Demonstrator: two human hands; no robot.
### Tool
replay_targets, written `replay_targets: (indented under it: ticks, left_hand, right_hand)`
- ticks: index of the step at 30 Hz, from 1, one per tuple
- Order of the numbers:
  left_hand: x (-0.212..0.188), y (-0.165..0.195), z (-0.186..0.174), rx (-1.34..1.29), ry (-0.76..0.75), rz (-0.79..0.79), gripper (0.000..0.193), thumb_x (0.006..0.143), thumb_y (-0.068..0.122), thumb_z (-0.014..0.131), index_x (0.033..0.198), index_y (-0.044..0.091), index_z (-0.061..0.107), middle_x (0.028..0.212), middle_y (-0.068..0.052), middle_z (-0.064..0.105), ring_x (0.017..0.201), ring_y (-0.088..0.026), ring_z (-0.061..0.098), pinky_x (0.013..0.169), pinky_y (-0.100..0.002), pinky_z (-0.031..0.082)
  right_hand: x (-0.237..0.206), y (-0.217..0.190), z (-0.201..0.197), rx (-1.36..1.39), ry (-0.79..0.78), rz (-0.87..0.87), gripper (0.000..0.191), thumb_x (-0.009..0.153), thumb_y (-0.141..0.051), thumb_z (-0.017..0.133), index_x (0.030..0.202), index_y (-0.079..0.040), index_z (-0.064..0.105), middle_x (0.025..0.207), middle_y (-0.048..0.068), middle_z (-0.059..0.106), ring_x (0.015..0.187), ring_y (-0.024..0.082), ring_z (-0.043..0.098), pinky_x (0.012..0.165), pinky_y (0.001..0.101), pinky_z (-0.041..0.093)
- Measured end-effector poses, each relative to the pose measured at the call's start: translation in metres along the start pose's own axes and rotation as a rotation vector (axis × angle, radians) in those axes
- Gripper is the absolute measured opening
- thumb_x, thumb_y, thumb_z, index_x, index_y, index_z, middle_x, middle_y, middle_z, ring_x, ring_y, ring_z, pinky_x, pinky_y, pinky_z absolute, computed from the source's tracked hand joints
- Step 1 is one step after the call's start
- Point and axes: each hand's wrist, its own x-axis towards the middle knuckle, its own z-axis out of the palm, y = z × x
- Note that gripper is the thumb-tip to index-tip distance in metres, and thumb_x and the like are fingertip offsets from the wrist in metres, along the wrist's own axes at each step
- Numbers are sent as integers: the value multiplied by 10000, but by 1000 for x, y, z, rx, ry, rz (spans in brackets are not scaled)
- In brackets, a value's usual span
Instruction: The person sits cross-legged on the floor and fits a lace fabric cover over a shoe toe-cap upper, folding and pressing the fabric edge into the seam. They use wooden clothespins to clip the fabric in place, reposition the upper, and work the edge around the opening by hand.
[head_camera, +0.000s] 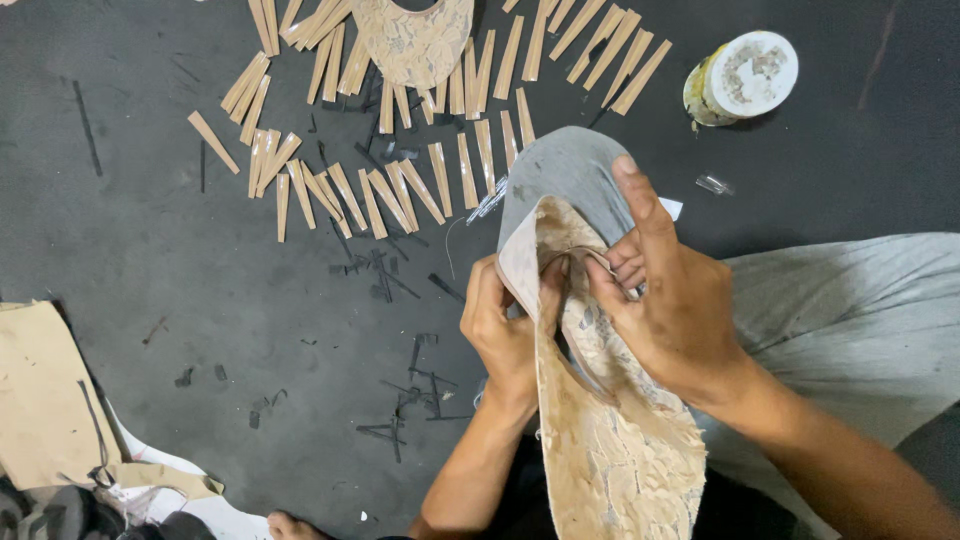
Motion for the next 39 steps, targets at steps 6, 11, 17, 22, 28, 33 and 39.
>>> replay_targets:
  ticks: [6,11,17,22,28,33,39]
  left_hand:
    - [2,2,1,70,-1,32,303,822,98,893,961,-17,650,883,-62,611,712,-116,611,633,-265,517]
    - [2,4,2,0,-9,-9,290,841,95,880,965,-17,643,904,-59,609,717,-112,622,635,-255,535]
    - [1,2,0,-3,-32,-4,263,861,68,851,997,-20,644,908,-60,599,726,-122,603,646,-261,520]
    - [2,3,1,37,-28,7,277,847,54,850,998,-21,631,913,-64,597,732,-129,607,656,-262,518]
    - [2,4,1,6,-26,2,269,848,47,841,989,-17,621,933,-68,604,758,-135,642,677,-259,544]
    - [3,2,2,16,-15,10,273,853,55,855,979,-14,623,918,-68,603,742,-131,639,668,-256,549]
    - [0,-4,-2,79,-20,81,286,861,8,859,1025,-9,626,899,-65,573,757,-131,569,680,-267,497]
  right_hand:
    - [3,3,1,-2,4,-5,867,891,-85,810,1600,-80,313,867,72,734,744,154,741,680,278,620]
    - [-1,5,0,-27,24,-66,880,880,-86,823,1601,-100,319,863,68,730,758,162,735,688,290,603]
    - [-1,9,3,-65,32,-77,900,874,-86,837,1608,-101,316,851,65,721,743,159,723,678,291,598]
    - [4,13,4,-88,52,-90,930,872,-123,852,1615,-89,295,871,72,716,754,156,715,682,286,599]
    - [7,14,2,-75,35,1,954,856,-180,880,1612,-100,303,843,74,709,721,155,708,663,294,590]
    - [12,15,0,-60,36,-52,960,845,-153,871,1618,-87,305,954,105,735,788,187,710,721,307,591]
    - [27,19,-7,134,-68,-46,954,834,-71,849,1622,-90,311,963,117,746,827,187,742,765,306,607]
